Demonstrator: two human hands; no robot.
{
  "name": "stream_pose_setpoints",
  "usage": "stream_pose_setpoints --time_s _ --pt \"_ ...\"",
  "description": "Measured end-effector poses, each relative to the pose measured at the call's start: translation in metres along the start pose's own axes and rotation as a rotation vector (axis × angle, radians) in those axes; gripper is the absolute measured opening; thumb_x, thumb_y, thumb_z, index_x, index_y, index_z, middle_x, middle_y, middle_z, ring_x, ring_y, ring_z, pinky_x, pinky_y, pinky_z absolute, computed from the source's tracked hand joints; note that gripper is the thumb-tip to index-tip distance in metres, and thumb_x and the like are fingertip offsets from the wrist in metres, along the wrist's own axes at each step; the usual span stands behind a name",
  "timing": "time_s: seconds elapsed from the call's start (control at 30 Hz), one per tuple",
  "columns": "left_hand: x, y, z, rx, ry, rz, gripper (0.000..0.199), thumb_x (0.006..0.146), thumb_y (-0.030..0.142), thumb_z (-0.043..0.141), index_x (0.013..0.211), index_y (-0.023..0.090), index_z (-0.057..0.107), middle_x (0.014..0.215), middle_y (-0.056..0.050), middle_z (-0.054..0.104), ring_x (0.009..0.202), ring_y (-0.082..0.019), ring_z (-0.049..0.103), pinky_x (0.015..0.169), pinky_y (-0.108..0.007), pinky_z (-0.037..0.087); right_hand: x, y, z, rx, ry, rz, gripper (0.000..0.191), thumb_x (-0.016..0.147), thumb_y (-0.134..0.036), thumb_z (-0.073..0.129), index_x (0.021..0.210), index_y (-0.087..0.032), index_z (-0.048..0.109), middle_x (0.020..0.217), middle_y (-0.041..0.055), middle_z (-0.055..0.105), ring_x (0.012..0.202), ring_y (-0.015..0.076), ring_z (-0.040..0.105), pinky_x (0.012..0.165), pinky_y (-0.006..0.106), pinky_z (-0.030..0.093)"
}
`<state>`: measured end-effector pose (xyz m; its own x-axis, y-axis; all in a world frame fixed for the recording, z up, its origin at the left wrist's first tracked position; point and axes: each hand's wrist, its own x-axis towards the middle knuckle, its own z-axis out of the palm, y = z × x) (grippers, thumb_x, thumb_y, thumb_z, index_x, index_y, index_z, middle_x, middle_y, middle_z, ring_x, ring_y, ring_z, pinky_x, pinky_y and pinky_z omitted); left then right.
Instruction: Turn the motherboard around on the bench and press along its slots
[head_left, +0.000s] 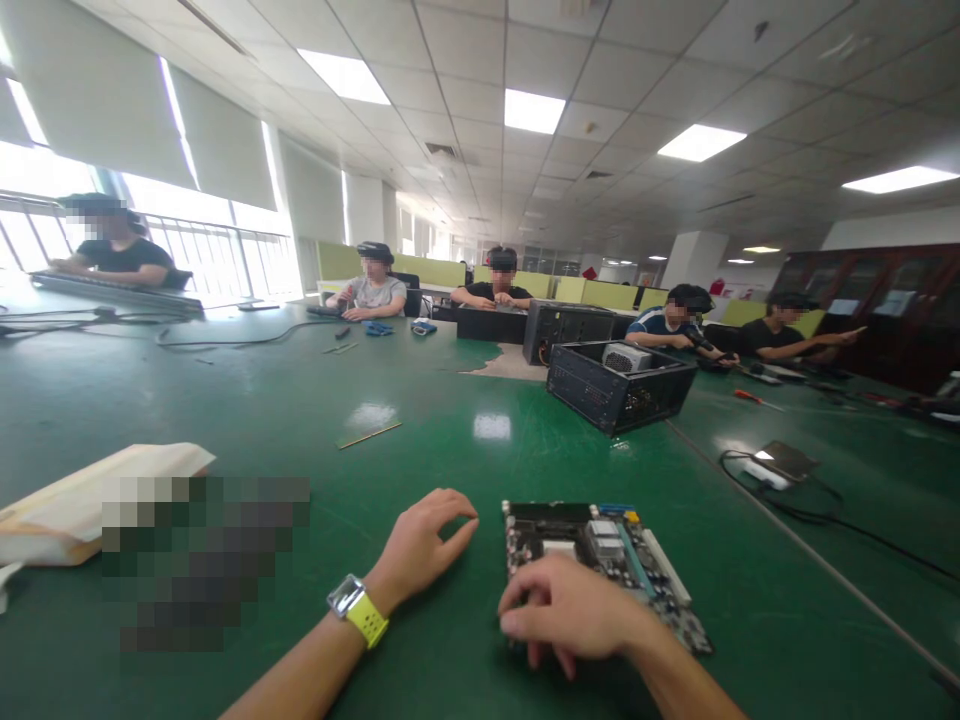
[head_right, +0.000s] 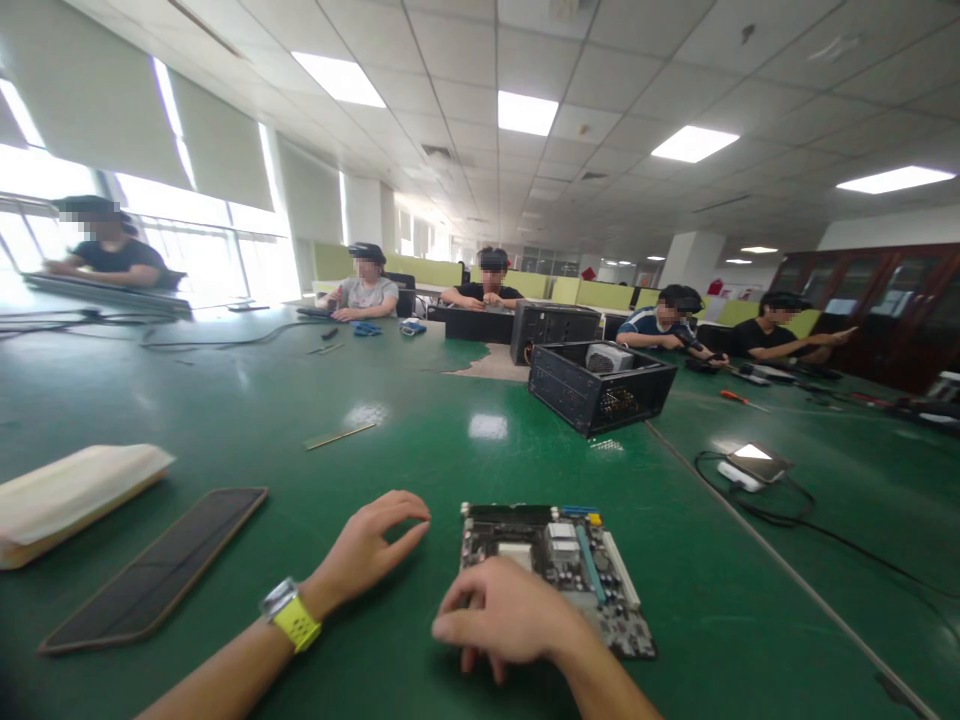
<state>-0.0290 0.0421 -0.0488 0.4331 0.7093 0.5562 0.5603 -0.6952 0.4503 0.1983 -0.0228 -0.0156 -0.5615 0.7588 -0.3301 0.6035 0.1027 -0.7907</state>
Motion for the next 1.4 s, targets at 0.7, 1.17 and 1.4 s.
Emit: stream_pose_setpoints --time_s 0.7,1.17,1.4 --pt "-0.001 0.005 0.002 -0.099 -0.304 0.027 0.039 0.083 0.028 0.064 0.122 0.023 0.057 0.123 -0.007 0.059 0.114 -0.022 0.053 0.103 -0.039 0.041 0.036 0.081 -0.056 -0.372 0.789 -0.007 0.019 0.078 -0.026 0.052 0.087 -0.024 0.069 0.101 0.0014 0.068 0.1 0.0195 0.057 0.092 0.032 0.038" --pt "-0.002 0.004 0.003 -0.136 -0.286 0.029 0.039 0.082 0.028 0.066 0.119 0.024 0.059 0.121 -0.007 0.06 0.111 -0.023 0.055 0.1 -0.04 0.043 0.034 0.075 -0.057 -0.357 0.815 -0.015 0.021 0.078 -0.027 0.053 0.091 -0.022 0.069 0.1 0.0028 0.068 0.097 0.0196 0.058 0.089 0.032 0.039" --pt "0.0 -0.001 0.004 -0.102 -0.068 0.011 0.024 0.086 0.03 0.06 0.109 0.023 0.062 0.114 -0.006 0.062 0.108 -0.021 0.056 0.096 -0.037 0.046 0.007 0.005 -0.016 -0.454 0.772 -0.16 0.021 0.084 -0.035 0.051 0.074 -0.021 0.064 0.079 0.0006 0.067 0.079 0.0162 0.057 0.072 0.027 0.039"
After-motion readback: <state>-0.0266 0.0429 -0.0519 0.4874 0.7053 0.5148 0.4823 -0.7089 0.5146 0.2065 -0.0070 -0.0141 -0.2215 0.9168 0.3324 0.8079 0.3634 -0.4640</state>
